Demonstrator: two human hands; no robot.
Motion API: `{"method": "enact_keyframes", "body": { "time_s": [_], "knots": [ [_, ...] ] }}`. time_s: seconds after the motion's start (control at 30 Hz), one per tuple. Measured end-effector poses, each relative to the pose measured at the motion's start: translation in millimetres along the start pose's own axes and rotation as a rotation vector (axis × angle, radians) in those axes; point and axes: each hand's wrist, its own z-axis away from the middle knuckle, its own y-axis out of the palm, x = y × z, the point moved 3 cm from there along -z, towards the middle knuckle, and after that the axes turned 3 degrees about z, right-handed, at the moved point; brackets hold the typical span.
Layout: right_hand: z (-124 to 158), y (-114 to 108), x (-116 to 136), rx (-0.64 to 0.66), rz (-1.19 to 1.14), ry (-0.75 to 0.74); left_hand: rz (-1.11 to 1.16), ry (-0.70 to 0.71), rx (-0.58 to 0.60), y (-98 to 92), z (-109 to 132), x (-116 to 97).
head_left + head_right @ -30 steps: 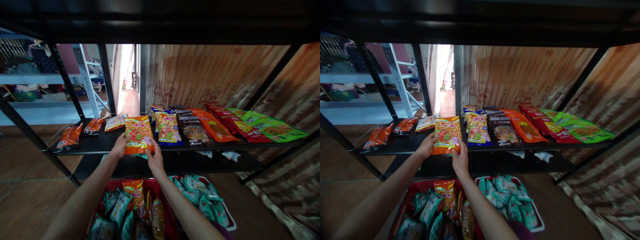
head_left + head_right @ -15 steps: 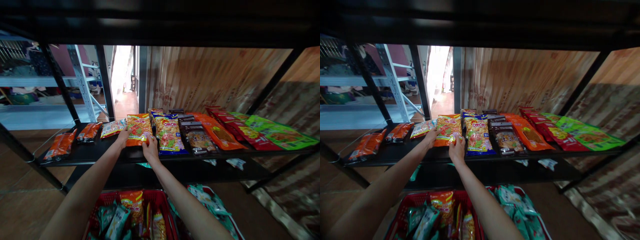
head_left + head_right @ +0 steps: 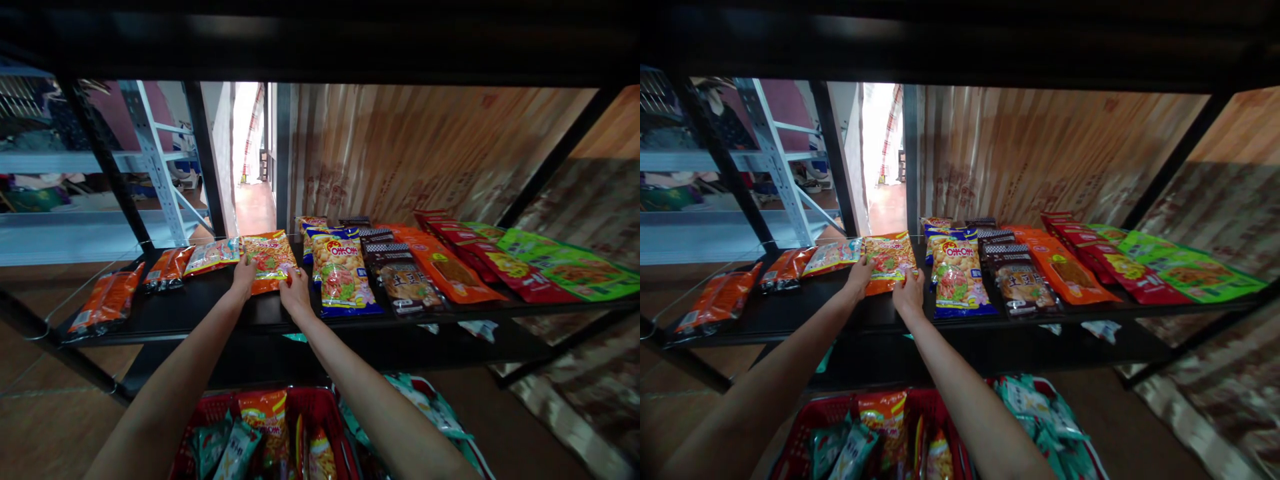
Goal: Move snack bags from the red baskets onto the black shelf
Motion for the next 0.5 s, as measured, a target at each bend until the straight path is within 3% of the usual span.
{"method": "enact_keyframes", "body": {
  "time_s": [0.23, 0.5],
  "knots": [
    [-10, 3, -3, -0.06, -0.024, -0.014, -0.03, 0.112, 0.09, 18.0, -19, -3],
    [-29, 13, -3, -0.082, -0.025, 0.001, -0.115, 0.154, 0.082, 27.0, -46, 1]
  ]
}}
